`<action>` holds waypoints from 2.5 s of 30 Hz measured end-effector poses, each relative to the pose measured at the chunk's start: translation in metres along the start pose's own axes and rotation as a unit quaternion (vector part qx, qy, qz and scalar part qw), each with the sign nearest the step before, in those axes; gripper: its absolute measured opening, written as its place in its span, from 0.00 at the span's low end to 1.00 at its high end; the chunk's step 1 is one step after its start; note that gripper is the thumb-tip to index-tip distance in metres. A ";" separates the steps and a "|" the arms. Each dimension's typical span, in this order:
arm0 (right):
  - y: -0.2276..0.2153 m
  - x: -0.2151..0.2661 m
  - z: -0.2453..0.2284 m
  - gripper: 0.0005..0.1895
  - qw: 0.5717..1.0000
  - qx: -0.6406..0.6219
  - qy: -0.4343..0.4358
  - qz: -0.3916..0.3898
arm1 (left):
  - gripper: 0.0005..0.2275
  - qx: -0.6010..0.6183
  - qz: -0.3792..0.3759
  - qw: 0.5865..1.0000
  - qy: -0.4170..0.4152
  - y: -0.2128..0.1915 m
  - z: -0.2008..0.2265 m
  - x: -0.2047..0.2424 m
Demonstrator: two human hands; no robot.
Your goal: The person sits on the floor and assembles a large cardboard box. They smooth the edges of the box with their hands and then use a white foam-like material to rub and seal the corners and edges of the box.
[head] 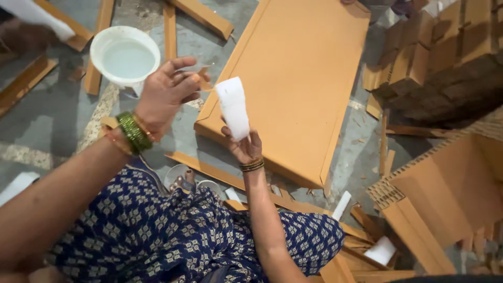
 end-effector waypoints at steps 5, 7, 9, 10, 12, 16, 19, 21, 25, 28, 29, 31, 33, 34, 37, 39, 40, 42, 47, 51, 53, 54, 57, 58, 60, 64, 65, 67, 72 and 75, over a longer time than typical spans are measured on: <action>-0.002 0.002 -0.011 0.37 0.998 0.060 -0.004 -0.005 | 0.21 -0.104 0.024 0.994 0.015 0.003 0.010 0.010; -0.007 0.004 -0.015 0.35 0.995 0.097 -0.020 0.017 | 0.21 -0.159 0.035 0.986 0.019 0.000 0.010 0.011; -0.011 0.006 -0.021 0.33 0.987 0.152 -0.031 0.036 | 0.21 -0.188 0.014 0.980 0.060 0.004 0.006 0.015; -0.013 0.008 -0.024 0.32 0.983 0.168 -0.048 0.049 | 0.22 -0.200 0.012 0.976 0.081 0.005 0.005 0.015; -0.019 0.010 -0.026 0.31 0.975 0.197 -0.072 0.074 | 0.22 -0.190 -0.027 0.978 0.080 0.007 -0.002 0.012; -0.030 0.008 -0.027 0.25 0.973 0.184 -0.108 0.092 | 0.23 -0.276 -0.011 0.959 0.065 0.005 -0.015 0.009; -0.033 0.004 -0.023 0.19 0.970 0.169 -0.150 0.088 | 0.24 -0.308 0.019 0.950 0.049 0.005 -0.023 0.006; -0.027 0.006 -0.023 0.21 0.962 0.198 -0.160 0.098 | 0.25 -0.289 0.015 0.954 0.077 0.008 -0.026 0.005; 0.003 -0.001 -0.017 0.21 0.980 0.077 -0.146 0.108 | 0.23 -0.174 -0.004 0.983 0.063 0.006 -0.028 0.002; 0.009 0.000 -0.018 0.29 0.981 0.040 -0.114 0.154 | 0.18 -0.045 0.007 0.999 -0.031 0.002 -0.029 -0.002; 0.002 -0.001 -0.020 0.28 0.975 0.047 -0.118 0.181 | 0.18 -0.039 0.018 0.998 -0.048 0.000 -0.027 -0.002; -0.020 -0.003 -0.023 0.27 0.973 0.037 -0.126 0.192 | 0.16 -0.027 0.037 0.995 -0.086 -0.002 -0.025 -0.001; -0.050 -0.011 -0.027 0.25 0.979 0.001 -0.129 0.160 | 0.15 -0.007 0.018 0.998 -0.066 -0.003 -0.020 0.000; -0.067 -0.012 -0.035 0.25 0.978 -0.005 -0.133 0.162 | 0.15 0.004 0.009 0.998 -0.058 -0.004 -0.020 0.001; -0.104 -0.020 -0.094 0.25 0.962 0.027 -0.173 0.210 | 0.13 0.016 0.020 0.999 -0.027 -0.015 -0.011 0.005; -0.101 -0.018 -0.151 0.21 0.955 0.047 -0.206 0.209 | 0.12 0.032 0.024 0.999 -0.015 -0.024 -0.002 0.009; -0.091 -0.015 -0.179 0.20 0.964 0.029 -0.210 0.162 | 0.12 0.040 0.023 0.999 -0.009 -0.027 0.001 0.010; -0.073 -0.004 -0.221 0.19 0.909 0.117 -0.344 0.205 | 0.12 0.039 0.021 0.999 0.002 -0.034 0.008 0.010; -0.013 0.000 -0.235 0.18 0.912 0.085 -0.346 0.203 | 0.08 0.049 0.006 0.999 0.009 -0.044 0.022 0.012; 0.004 -0.008 -0.196 0.21 0.940 0.049 -0.259 0.216 | 0.09 0.054 0.003 0.998 0.021 -0.049 0.029 0.016; 0.008 -0.013 -0.173 0.17 0.959 0.033 -0.224 0.172 | 0.09 0.064 0.003 0.998 0.023 -0.050 0.031 0.019; 0.009 -0.016 -0.163 0.15 0.967 0.025 -0.206 0.149 | 0.10 0.071 0.011 0.997 0.016 -0.050 0.031 0.019; 0.011 -0.021 -0.141 0.18 0.979 0.027 -0.185 0.082 | 0.11 0.077 0.018 0.997 0.000 -0.051 0.033 0.019; 0.010 -0.022 -0.136 0.18 0.980 0.022 -0.181 0.080 | 0.11 0.077 0.015 0.997 -0.006 -0.051 0.033 0.018; 0.006 -0.026 -0.129 0.17 0.982 0.011 -0.174 0.075 | 0.12 0.077 0.015 0.997 -0.002 -0.052 0.036 0.020; -0.013 -0.046 -0.121 0.11 0.978 0.011 -0.167 0.121 | 0.16 0.090 0.015 0.996 0.025 -0.055 0.043 0.023; -0.020 -0.054 -0.117 0.11 0.975 0.023 -0.163 0.149 | 0.16 0.094 0.020 0.995 0.031 -0.056 0.044 0.024; -0.038 -0.076 -0.100 0.11 0.975 0.034 -0.135 0.176 | 0.17 0.100 0.031 0.993 0.045 -0.063 0.048 0.025; -0.077 -0.141 -0.028 0.13 0.970 0.087 -0.068 0.216 | 0.17 0.149 0.042 0.986 0.069 -0.071 0.058 0.026; -0.090 -0.186 0.023 0.15 0.965 0.158 -0.013 0.208 | 0.17 0.158 0.052 0.983 0.077 -0.074 0.061 0.028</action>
Point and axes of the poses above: each hand's wrist, its own x-axis away from the middle knuckle, its own y-axis out of the palm, z = x × y, the point moved 3 cm from there along -x, towards the middle knuckle, and after that the axes turned 11 degrees about -y, right-handed, at the moved point
